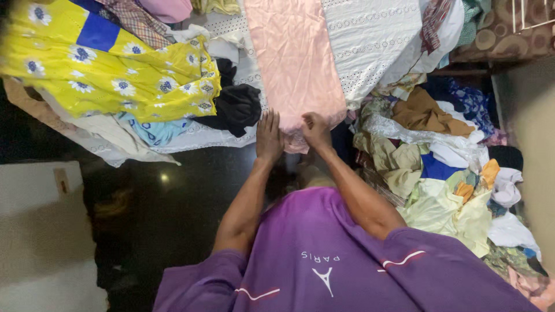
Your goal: The person folds a piece of pink fabric and then a yellow patterned child's garment on a white lace-covered table, smoothing the items by hand as they work.
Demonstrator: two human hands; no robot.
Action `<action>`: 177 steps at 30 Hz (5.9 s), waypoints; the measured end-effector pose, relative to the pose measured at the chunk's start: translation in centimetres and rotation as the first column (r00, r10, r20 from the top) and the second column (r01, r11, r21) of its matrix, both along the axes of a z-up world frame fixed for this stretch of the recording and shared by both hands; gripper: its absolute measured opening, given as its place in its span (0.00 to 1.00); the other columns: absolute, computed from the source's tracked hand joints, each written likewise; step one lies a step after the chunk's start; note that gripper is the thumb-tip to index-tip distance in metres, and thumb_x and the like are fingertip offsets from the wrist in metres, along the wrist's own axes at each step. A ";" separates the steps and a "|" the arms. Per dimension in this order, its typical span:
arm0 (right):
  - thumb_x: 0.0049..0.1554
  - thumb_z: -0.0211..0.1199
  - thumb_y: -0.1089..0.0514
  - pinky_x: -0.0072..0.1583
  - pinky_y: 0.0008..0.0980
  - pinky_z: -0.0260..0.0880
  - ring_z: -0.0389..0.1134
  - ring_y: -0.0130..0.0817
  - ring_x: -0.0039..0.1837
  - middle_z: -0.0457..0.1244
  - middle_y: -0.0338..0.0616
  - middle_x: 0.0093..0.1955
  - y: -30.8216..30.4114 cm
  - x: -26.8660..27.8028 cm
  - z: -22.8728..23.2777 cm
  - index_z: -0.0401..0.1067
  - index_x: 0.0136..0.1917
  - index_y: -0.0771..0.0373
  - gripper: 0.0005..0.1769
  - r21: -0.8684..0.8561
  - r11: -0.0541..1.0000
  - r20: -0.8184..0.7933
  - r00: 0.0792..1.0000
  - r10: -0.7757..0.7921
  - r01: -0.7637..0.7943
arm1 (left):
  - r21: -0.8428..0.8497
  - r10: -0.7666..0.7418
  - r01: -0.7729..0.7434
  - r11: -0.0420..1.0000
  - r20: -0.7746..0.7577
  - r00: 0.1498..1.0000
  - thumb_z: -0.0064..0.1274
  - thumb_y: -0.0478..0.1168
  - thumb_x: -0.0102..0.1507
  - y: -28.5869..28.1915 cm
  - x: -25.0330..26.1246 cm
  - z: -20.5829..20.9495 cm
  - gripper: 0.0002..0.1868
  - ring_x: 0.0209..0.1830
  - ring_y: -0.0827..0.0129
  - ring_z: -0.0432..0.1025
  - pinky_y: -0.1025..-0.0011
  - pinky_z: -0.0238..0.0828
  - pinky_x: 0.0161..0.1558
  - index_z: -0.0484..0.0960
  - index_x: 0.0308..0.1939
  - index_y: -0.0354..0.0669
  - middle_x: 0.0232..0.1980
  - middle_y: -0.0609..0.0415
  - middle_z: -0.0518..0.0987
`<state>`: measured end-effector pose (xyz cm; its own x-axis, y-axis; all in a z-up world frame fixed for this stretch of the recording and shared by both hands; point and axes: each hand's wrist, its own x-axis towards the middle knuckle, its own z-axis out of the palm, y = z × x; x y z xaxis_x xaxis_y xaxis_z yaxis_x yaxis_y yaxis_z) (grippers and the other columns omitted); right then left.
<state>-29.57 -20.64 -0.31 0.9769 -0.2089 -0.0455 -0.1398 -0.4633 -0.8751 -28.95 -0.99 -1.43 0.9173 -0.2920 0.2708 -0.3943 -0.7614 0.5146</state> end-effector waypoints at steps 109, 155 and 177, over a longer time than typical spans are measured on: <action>0.58 0.68 0.64 0.54 0.44 0.70 0.67 0.45 0.50 0.64 0.48 0.45 -10.2 54.9 6.9 0.76 0.45 0.63 0.01 -0.494 0.699 0.174 0.729 0.662 -0.517 | 0.049 -0.121 0.132 0.990 -0.184 0.975 0.67 0.36 0.55 -4.1 52.3 4.9 0.45 0.78 0.49 0.54 0.51 0.50 0.73 0.64 0.75 0.50 0.77 0.48 0.63; 0.55 0.58 0.68 0.71 0.45 0.64 0.66 0.53 0.67 0.66 0.54 0.62 -13.7 15.2 3.2 0.75 0.58 0.63 0.17 -0.300 0.944 0.164 0.967 0.196 -0.140 | 0.062 -0.086 0.086 0.994 -0.005 0.996 0.53 0.31 0.57 0.0 17.8 4.7 0.16 0.66 0.57 0.69 0.56 0.61 0.66 0.83 0.48 0.43 0.61 0.50 0.79; 0.67 0.46 0.35 0.81 0.53 0.33 0.35 0.49 0.87 0.38 0.56 0.87 -9.8 28.9 -0.1 0.44 0.83 0.69 0.45 -0.586 0.767 -0.056 0.957 0.284 -0.262 | 0.313 0.225 -0.153 0.937 -0.208 0.952 0.41 0.63 0.69 -6.3 25.9 1.8 0.46 0.85 0.50 0.31 0.51 0.27 0.79 0.47 0.81 0.37 0.85 0.43 0.41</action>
<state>-0.72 -30.48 -0.44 0.9954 0.0911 0.0306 0.0955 -0.8987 -0.4280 -3.07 -7.26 0.32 0.9897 -0.1395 -0.0316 -0.1222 -0.9393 0.3205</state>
